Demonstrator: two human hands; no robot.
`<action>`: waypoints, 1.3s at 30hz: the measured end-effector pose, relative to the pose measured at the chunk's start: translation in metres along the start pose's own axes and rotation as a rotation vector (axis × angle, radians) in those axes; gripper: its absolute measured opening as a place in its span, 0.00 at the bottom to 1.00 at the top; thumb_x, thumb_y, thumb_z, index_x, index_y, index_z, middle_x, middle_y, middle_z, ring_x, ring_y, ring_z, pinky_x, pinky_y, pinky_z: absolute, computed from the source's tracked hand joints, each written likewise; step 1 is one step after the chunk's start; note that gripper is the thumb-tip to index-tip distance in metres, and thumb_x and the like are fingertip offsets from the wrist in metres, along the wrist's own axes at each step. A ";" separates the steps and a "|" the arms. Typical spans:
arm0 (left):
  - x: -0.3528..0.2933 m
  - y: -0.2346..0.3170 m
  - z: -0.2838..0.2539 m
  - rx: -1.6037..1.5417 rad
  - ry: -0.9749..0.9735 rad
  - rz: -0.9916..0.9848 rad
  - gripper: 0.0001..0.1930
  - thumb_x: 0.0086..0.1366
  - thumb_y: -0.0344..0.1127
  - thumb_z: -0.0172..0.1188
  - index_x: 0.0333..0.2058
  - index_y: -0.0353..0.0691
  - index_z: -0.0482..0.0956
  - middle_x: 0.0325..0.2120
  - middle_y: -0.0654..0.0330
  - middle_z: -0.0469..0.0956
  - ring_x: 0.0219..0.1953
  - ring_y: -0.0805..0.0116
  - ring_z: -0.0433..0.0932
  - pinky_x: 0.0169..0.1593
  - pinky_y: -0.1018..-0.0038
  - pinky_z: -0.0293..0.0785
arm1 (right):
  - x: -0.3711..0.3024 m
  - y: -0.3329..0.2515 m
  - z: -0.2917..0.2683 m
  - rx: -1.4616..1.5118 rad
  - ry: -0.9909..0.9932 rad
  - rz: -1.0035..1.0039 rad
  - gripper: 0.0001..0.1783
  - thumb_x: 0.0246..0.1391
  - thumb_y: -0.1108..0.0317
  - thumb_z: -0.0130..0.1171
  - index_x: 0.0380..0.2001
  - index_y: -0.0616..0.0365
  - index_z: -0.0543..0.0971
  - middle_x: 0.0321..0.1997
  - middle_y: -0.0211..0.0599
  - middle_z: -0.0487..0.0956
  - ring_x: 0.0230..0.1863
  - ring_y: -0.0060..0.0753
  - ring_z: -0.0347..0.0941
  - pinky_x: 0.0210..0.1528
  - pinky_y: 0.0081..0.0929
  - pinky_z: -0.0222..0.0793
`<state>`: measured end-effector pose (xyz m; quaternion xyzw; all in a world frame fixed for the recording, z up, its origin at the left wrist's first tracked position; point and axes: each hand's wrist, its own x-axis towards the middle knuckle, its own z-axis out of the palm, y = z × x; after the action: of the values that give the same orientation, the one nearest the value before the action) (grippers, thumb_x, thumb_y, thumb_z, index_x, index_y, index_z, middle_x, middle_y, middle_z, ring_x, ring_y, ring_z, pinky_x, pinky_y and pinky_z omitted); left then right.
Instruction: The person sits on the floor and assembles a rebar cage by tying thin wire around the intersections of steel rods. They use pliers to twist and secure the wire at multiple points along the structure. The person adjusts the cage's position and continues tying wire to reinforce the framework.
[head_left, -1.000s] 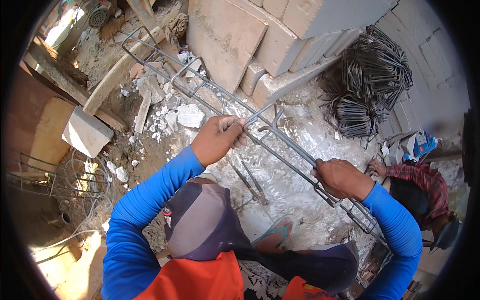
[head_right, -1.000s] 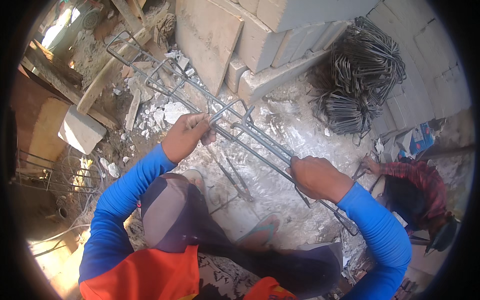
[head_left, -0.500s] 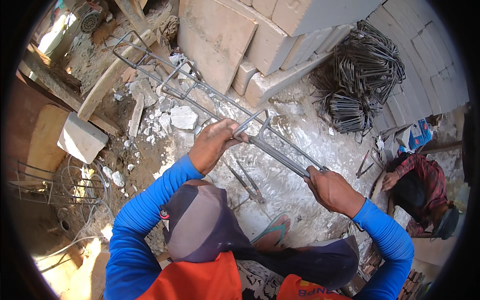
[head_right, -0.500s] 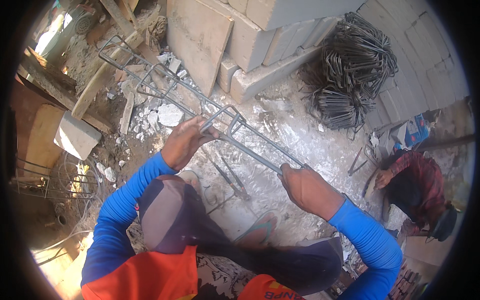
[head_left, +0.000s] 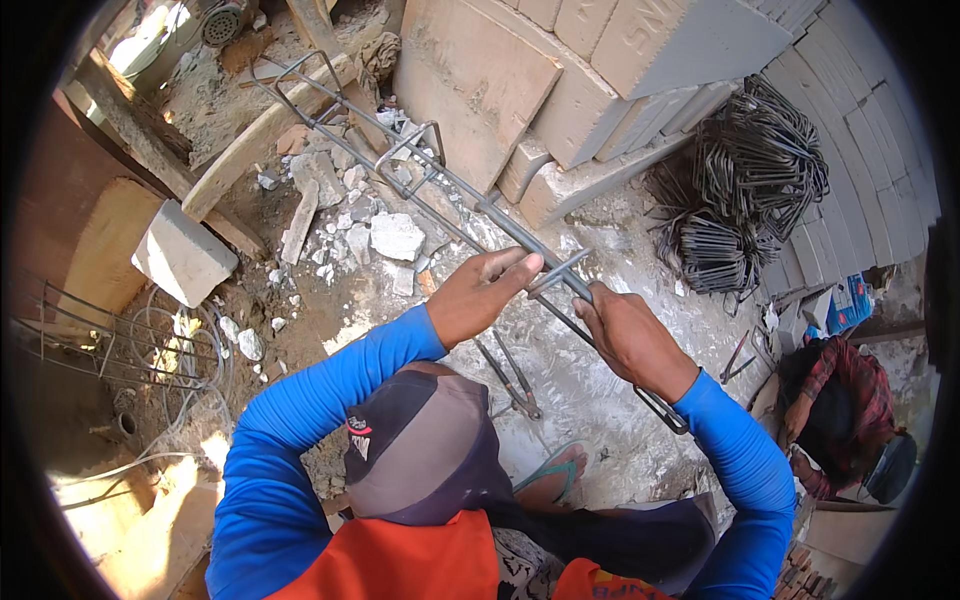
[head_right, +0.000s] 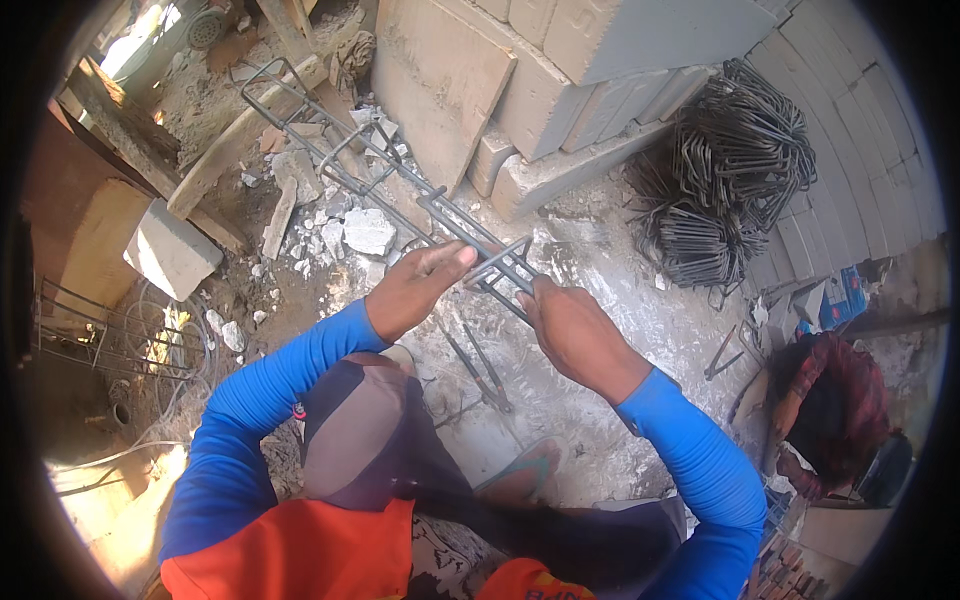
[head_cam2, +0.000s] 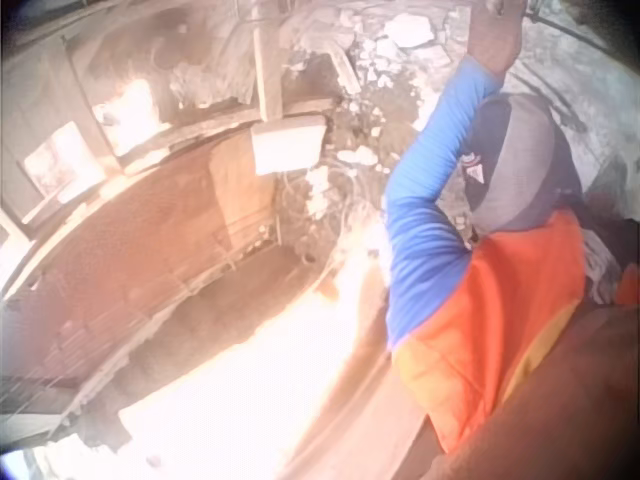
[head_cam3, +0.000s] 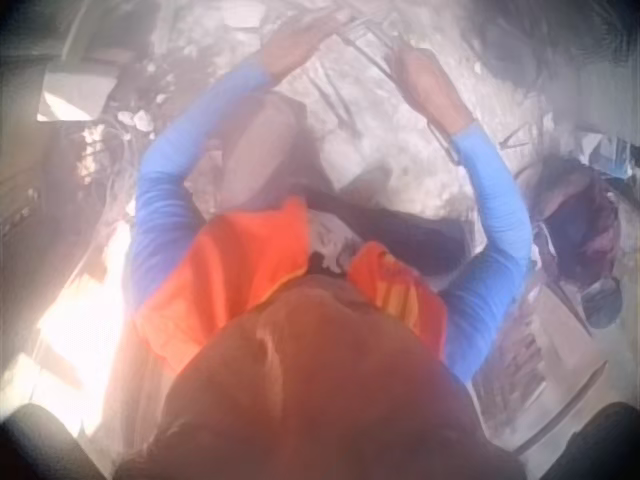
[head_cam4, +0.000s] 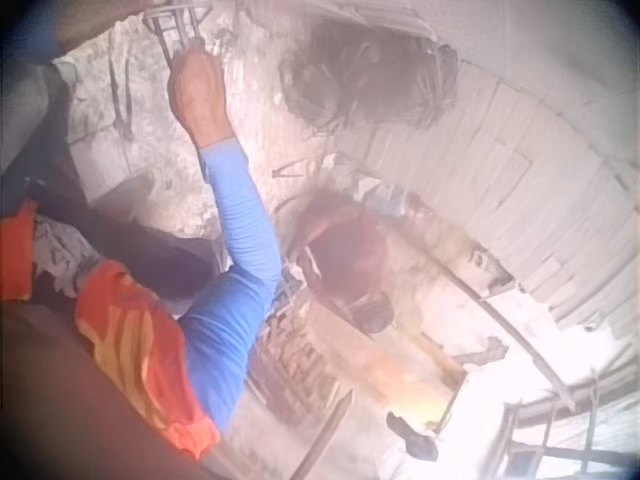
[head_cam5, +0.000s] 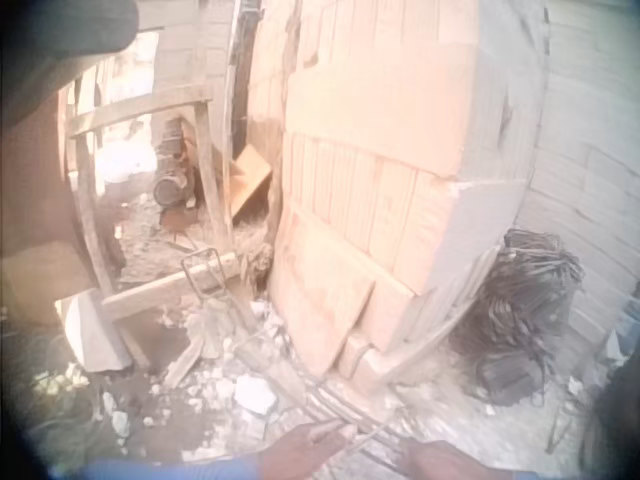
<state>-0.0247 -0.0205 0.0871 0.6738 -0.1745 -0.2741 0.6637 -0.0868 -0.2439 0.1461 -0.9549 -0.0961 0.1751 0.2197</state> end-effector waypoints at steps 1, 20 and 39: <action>0.007 -0.009 -0.002 -0.148 -0.003 -0.009 0.27 0.78 0.53 0.47 0.51 0.31 0.80 0.44 0.54 0.81 0.47 0.70 0.77 0.55 0.70 0.71 | 0.007 -0.006 0.005 0.016 0.025 -0.011 0.15 0.68 0.65 0.51 0.37 0.71 0.72 0.29 0.66 0.77 0.36 0.71 0.75 0.40 0.58 0.67; 0.014 -0.019 -0.032 -0.551 0.508 -0.031 0.25 0.77 0.56 0.48 0.44 0.35 0.71 0.32 0.53 0.76 0.36 0.60 0.82 0.44 0.62 0.82 | -0.083 0.056 0.013 0.045 -0.154 0.240 0.18 0.72 0.58 0.46 0.38 0.65 0.71 0.26 0.63 0.76 0.37 0.72 0.74 0.40 0.56 0.67; 0.016 -0.050 -0.096 -0.381 0.860 0.480 0.26 0.79 0.52 0.45 0.52 0.30 0.69 0.47 0.51 0.79 0.51 0.63 0.77 0.60 0.66 0.71 | -0.018 0.038 0.006 0.174 -0.046 0.173 0.24 0.69 0.53 0.54 0.33 0.67 0.79 0.26 0.59 0.76 0.30 0.61 0.73 0.38 0.45 0.69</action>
<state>0.0390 0.0493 0.0323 0.5339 0.0173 0.1600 0.8301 -0.1021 -0.2797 0.1294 -0.9327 -0.0030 0.2229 0.2835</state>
